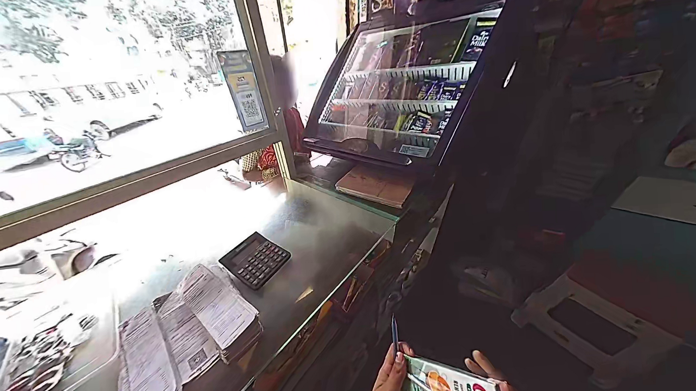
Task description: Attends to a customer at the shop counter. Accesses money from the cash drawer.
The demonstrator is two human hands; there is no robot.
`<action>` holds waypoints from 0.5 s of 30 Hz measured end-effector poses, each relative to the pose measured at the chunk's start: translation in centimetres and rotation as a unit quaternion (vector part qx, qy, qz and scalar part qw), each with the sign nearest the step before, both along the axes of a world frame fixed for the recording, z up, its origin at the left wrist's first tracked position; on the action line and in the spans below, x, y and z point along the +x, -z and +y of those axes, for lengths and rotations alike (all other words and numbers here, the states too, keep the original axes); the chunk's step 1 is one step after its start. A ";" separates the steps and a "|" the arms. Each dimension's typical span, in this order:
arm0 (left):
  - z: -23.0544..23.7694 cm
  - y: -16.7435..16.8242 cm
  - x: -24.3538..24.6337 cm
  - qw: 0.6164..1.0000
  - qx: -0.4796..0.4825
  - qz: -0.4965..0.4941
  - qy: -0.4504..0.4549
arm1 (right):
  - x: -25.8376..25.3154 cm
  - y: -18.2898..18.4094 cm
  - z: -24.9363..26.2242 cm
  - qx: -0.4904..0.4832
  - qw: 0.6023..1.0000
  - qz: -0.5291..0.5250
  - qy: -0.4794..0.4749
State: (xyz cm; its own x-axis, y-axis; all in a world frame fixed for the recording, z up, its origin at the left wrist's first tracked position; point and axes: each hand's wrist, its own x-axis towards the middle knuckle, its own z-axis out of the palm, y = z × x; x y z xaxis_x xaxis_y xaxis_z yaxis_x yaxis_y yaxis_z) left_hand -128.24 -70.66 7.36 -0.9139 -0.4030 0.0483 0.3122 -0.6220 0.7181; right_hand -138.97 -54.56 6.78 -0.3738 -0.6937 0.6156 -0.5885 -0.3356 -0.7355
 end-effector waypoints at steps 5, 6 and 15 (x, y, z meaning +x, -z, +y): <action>-4.0 -1.1 -4.5 0.997 -0.020 -0.011 -0.080 | -6.6 -1.8 -7.2 -0.077 0.994 -0.033 -0.069; -5.3 -1.0 -5.4 0.994 -0.042 0.021 -0.097 | -7.8 -2.7 -8.7 -0.085 0.992 -0.051 -0.080; -17.1 -1.4 -9.6 0.764 -0.449 0.082 -0.456 | -23.1 -10.2 -24.0 -0.068 0.992 0.101 -0.040</action>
